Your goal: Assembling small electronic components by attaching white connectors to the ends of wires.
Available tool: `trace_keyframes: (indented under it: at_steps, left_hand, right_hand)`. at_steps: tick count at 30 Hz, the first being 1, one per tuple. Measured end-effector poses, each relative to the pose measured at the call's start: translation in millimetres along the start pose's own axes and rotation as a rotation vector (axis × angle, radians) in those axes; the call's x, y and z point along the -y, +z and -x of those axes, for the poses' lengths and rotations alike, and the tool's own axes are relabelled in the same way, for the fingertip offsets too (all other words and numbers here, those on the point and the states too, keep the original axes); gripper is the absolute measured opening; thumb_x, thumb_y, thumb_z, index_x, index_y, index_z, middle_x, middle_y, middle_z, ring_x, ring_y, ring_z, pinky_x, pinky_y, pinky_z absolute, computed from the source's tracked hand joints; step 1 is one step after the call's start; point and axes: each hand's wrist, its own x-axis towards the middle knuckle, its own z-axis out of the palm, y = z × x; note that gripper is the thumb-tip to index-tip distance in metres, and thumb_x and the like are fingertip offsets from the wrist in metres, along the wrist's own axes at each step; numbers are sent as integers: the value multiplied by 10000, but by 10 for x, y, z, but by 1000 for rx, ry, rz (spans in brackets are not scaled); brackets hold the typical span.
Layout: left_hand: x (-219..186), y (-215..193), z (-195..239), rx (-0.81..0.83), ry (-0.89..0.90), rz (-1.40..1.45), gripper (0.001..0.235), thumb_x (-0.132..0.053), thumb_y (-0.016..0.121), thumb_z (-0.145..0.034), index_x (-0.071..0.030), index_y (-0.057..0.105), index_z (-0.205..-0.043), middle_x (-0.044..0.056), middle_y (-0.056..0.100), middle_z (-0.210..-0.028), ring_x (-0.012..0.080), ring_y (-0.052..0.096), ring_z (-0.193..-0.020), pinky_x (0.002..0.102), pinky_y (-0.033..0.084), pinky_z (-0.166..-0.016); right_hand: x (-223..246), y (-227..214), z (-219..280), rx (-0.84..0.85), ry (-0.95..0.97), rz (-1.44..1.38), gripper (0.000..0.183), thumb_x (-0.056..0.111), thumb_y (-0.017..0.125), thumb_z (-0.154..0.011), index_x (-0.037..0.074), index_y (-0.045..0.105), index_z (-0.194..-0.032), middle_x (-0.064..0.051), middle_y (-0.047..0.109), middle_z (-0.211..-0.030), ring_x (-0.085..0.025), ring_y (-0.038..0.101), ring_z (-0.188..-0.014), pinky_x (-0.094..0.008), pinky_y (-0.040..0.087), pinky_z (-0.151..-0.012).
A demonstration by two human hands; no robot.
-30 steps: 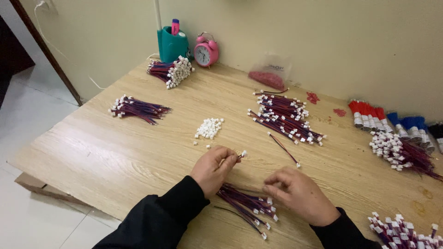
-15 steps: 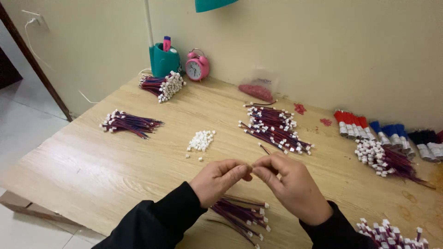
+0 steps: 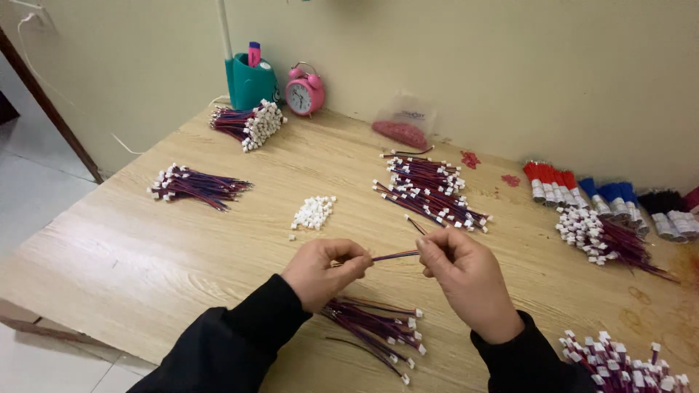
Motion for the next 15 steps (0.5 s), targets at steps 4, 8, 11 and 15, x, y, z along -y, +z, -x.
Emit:
trace_keyframes:
  at_steps: [4, 8, 11, 15]
  left_hand:
    - [255, -112, -7, -36, -80, 62, 165, -273, 694, -846, -131, 768, -810, -31, 720, -670, 43, 575, -616, 215, 453, -621]
    - [300, -117, -25, -49, -109, 59, 158, -273, 696, -838, -138, 768, -796, -49, 707, -679, 40, 559, -623, 216, 445, -621]
    - [211, -122, -22, -54, -107, -51, 183, -303, 672, -831, -154, 766, -781, -70, 686, -653, 42, 561, -603, 229, 448, -600]
    - [116, -37, 28, -52, -42, -216, 188, -336, 654, -838, -188, 768, -813, -55, 709, -701, 89, 607, -630, 280, 468, -594]
  right_hand:
    - [-132, -72, -57, -48, 139, -167, 144, 145, 651, -908, 17, 658, -843, -83, 606, -661, -149, 566, -590, -277, 527, -594]
    - [-184, -73, -115, -55, 176, -169, 142, 146, 654, -908, 10, 666, -866, -83, 592, -675, -153, 563, -601, -276, 521, -613]
    - [-62, -53, -130, -91, -272, 640, 338, 369, 594, -888, 105, 707, -1066, -77, 700, -1019, -256, 604, -1003, -386, 430, -894]
    - [236, 195, -83, 134, -472, 624, 265, 304, 590, -900, 92, 705, -1009, -74, 689, -997, -234, 607, -933, -400, 464, -842]
